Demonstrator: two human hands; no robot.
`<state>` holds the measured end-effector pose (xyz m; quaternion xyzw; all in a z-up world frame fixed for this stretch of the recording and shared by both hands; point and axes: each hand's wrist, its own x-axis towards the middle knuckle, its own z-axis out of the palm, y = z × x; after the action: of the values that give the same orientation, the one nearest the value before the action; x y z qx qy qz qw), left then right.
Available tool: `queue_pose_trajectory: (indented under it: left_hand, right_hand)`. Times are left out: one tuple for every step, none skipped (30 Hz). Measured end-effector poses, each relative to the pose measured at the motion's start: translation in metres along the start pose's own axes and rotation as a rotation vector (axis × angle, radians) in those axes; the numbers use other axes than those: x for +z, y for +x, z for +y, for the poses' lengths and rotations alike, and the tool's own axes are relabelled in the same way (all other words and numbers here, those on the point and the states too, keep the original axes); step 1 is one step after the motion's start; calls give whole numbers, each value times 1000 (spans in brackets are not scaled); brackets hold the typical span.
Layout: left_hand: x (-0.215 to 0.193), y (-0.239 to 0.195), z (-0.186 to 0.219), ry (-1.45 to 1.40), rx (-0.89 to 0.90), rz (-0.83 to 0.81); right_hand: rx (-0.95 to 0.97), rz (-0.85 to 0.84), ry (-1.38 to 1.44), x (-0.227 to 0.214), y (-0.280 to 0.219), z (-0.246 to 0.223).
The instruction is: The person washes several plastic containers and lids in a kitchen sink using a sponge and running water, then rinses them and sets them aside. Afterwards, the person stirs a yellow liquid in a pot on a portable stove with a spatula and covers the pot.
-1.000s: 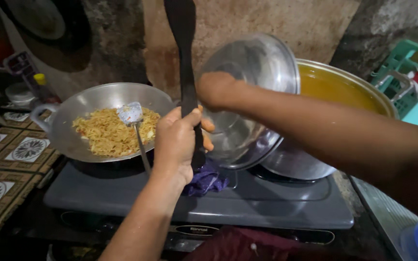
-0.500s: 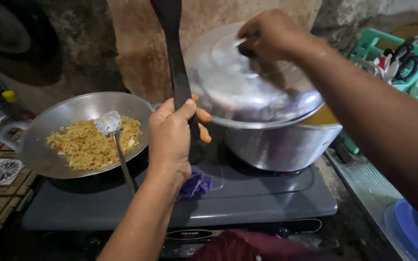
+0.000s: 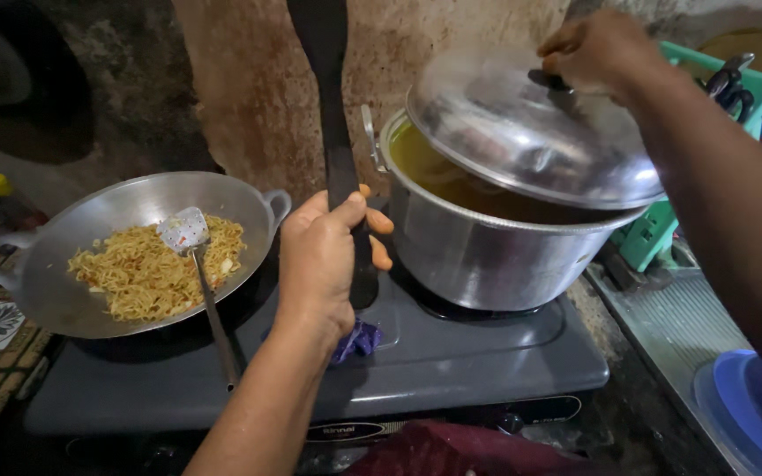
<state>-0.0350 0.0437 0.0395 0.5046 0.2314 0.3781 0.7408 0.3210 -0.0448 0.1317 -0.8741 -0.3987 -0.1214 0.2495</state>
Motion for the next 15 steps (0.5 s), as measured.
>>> queue_pose_trajectory:
  left_hand:
    - [1,0,0,-5,-4,-6]
    - [2,0,-1,-11,-9,-11]
    - [3,1,-1,-2,-11,-10]
    - [3,1,-1,7,-13,-9]
    - [4,1,-2,15,-16,-8]
    - [5,1,-2,14,-25,-10]
    - [5,1,-2,13,-34,-12]
    - [5,2,-2,12,-44,-15]
    - [6,2,-3,19,-39,-17]
    - [7,2,-4,26,-35,-18]
    - [7,3,-5,33,-31,-21]
    - [8,3,-5,27,-34,-24]
    - [8,3,-6,22,-37,-27]
    - [9,3,-6,17,-41,-31]
    - [10,3,-6,28,-45,-33]
  right_hand:
    - [-16,-1,-15,6,1,2]
    - [-33,-3,-30,12,2,3]
    - [-44,-19,-28,17,3,3]
    - [-56,-36,-26,22,5,3]
    - [-67,-53,-25,25,6,4]
    - [-45,-62,-19,29,7,4]
    - [-23,-71,-14,33,7,4]
    - [-2,-80,-9,36,8,3]
    - [-24,-72,-36,39,9,3]
    - [-46,-65,-64,41,10,3]
    - [-68,-57,-92,43,12,3]
    - [-105,-51,-106,46,13,3]
    - [-141,-44,-120,47,14,4]
    - [-177,-38,-134,49,14,6]
    - [-137,-54,-103,50,14,7]
